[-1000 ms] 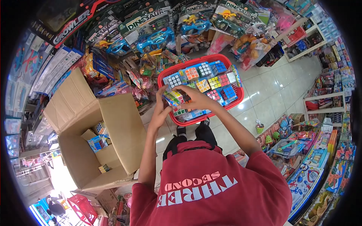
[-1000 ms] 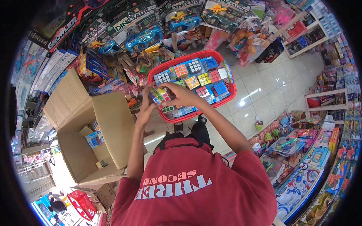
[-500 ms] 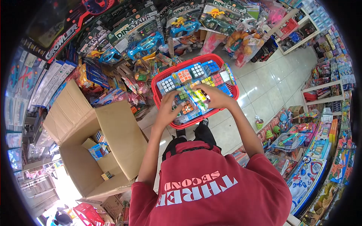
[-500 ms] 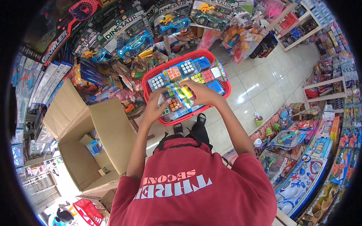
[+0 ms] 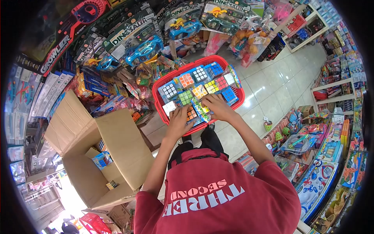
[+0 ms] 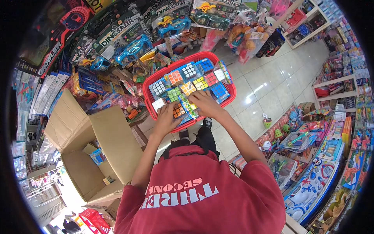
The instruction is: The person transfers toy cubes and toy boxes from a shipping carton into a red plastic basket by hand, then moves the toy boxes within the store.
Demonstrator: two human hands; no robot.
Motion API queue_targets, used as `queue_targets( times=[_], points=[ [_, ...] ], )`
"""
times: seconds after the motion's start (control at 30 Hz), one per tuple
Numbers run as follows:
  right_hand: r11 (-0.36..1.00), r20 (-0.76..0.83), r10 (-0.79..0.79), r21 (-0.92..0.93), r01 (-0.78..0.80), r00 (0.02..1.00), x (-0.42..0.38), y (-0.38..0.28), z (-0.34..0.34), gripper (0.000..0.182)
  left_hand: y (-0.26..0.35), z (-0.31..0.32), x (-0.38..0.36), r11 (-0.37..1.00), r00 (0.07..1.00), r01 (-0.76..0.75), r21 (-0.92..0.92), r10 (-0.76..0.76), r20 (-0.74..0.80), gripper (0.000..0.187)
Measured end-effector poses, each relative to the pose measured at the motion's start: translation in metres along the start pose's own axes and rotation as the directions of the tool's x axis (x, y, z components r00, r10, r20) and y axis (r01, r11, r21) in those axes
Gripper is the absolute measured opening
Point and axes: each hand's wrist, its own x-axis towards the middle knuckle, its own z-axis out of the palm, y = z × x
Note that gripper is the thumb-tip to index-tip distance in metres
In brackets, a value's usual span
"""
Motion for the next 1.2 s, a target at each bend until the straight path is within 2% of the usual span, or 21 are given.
queue_targets(
  times=[0.07, 0.1, 0.17, 0.27, 0.4, 0.5, 0.57, 0.67, 0.77, 0.87, 1.2],
  points=[
    [0.999, -0.069, -0.015, -0.043, 0.012, 0.997, -0.003, -0.002, 0.009, 0.049, 0.004, -0.002, 0.001, 0.999, 0.999, 0.035, -0.028, -0.034, 0.036, 0.069],
    [0.997, -0.016, 0.004, -0.081, -0.005, 1.0, -0.005, -0.002, 0.01, 0.05, 0.005, -0.001, 0.0, 1.0, 1.0, -0.009, 0.001, 0.009, 0.014, 0.068],
    [0.997, -0.061, 0.006, -0.082, -0.011, 0.998, -0.009, -0.004, 0.01, 0.051, 0.006, 0.002, -0.002, 0.993, 0.995, -0.096, 0.062, 0.097, -0.028, 0.065],
    [0.998, -0.083, 0.002, -0.064, -0.007, 0.997, -0.015, -0.002, 0.006, 0.052, 0.006, 0.006, -0.004, 0.984, 0.991, -0.131, 0.122, 0.13, 0.017, 0.061],
    [1.0, -0.068, -0.008, 0.0, 0.008, 0.998, -0.022, 0.0, -0.003, 0.051, 0.009, 0.007, -0.003, 0.99, 0.995, -0.097, 0.098, 0.095, 0.025, 0.059],
    [0.991, -0.197, 0.062, 0.126, -0.037, 0.978, -0.023, 0.006, 0.01, 0.046, 0.008, 0.011, -0.004, 0.99, 0.995, -0.095, 0.108, 0.095, 0.006, 0.061],
    [0.994, -0.205, 0.06, 0.097, -0.041, 0.977, -0.025, 0.004, 0.017, 0.043, 0.006, 0.017, -0.005, 0.981, 0.989, -0.132, 0.14, 0.141, -0.053, 0.063],
    [0.996, -0.244, 0.084, 0.046, -0.075, 0.966, -0.026, -0.005, 0.024, 0.042, 0.018, 0.015, 0.0, 0.979, 0.99, -0.124, 0.162, 0.134, -0.049, 0.07],
    [0.992, -0.312, 0.125, 0.007, -0.129, 0.942, -0.027, -0.009, 0.031, 0.042, 0.017, 0.022, 0.002, 0.956, 0.993, -0.117, 0.27, 0.109, 0.044, 0.077],
    [0.986, -0.346, 0.161, 0.01, -0.168, 0.924, -0.03, -0.009, 0.039, 0.041, 0.016, 0.025, 0.004, 0.954, 0.994, -0.107, 0.282, 0.097, 0.049, 0.08],
    [0.986, -0.422, 0.168, 0.058, -0.158, 0.891, -0.04, -0.015, 0.057, 0.043, 0.024, 0.044, 0.01, 0.903, 0.994, -0.015, 0.429, 0.059, -0.09, 0.075]
  ],
)
